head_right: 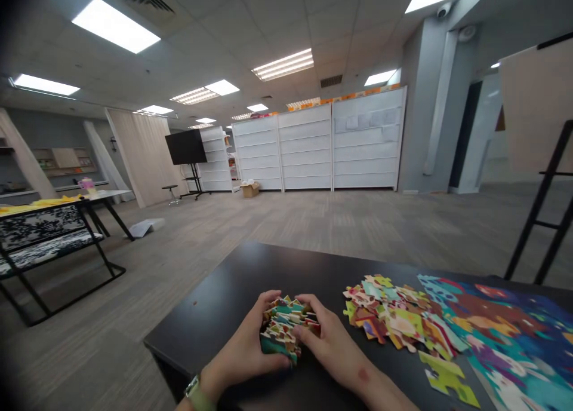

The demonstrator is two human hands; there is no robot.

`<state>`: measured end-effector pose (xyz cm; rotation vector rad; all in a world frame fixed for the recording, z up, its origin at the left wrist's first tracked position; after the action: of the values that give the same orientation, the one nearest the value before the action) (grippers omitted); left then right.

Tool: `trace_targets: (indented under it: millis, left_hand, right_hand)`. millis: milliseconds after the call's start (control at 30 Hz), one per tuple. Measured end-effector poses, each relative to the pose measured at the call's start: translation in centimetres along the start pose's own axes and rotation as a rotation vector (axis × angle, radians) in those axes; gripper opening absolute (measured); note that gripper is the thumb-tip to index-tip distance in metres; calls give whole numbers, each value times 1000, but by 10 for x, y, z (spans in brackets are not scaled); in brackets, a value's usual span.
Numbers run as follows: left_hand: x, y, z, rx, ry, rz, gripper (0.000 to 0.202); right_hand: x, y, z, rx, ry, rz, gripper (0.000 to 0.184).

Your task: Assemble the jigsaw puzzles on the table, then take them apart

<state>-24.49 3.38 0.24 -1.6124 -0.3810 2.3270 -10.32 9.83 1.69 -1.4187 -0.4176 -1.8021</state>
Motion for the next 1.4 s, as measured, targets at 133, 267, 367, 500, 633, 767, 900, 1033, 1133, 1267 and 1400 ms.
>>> trace_targets:
  millis: [133,267,367,500,633,767,900,1033,1133,1267,1400]
  left_hand:
    - [3,1,3,12,32,-6,120]
    - [4,0,1,2,51,-1,126]
    - [-1,-1,-4,-20,73,-4,119]
    - [-15,-5,-14,-18,134,-7,91]
    - [-21,-8,-16,-34,136,25,91]
    - [-13,-7,-13,-62,28,84,90]
    - [-3,-7,-7,-66,-19,113,73]
    - [0,-10,11,-90,-28,91,75]
    - [2,-8,25,-48,-97,65,94]
    - [6,-2,23,112,-92,64,125]
    - [0,-3,15,83,-136,24,119]
  right_hand:
    - [-5,-5,7,-88,-29,31,32]
    - [-11,-5,14,-222,-68,33,33]
    - [-11,0,19,-326,-72,22,35]
    - [-6,3,12,-253,-37,38,47]
    - [-3,2,16,-290,66,50,34]
    - [-1,3,37,-484,27,56,36]
    - [-1,14,59,-664,-89,46,44]
    - [8,21,50,-565,-22,123,39]
    - [15,17,15,-270,147,191,26]
    - [12,9,-15,-101,389,204,26]
    - [-9,1,-17,-129,455,47,72]
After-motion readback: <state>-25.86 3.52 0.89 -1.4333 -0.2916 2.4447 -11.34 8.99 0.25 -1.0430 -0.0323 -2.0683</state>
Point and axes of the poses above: each hand's wrist, its own y-axis away from the middle knuckle, its own z-axis out of the back of the hand, x = y × z, the point moved 8 cm from there along -y, towards the middle knuckle, and after that the axes turned 2 degrees about -z, right-handed, at the moved point
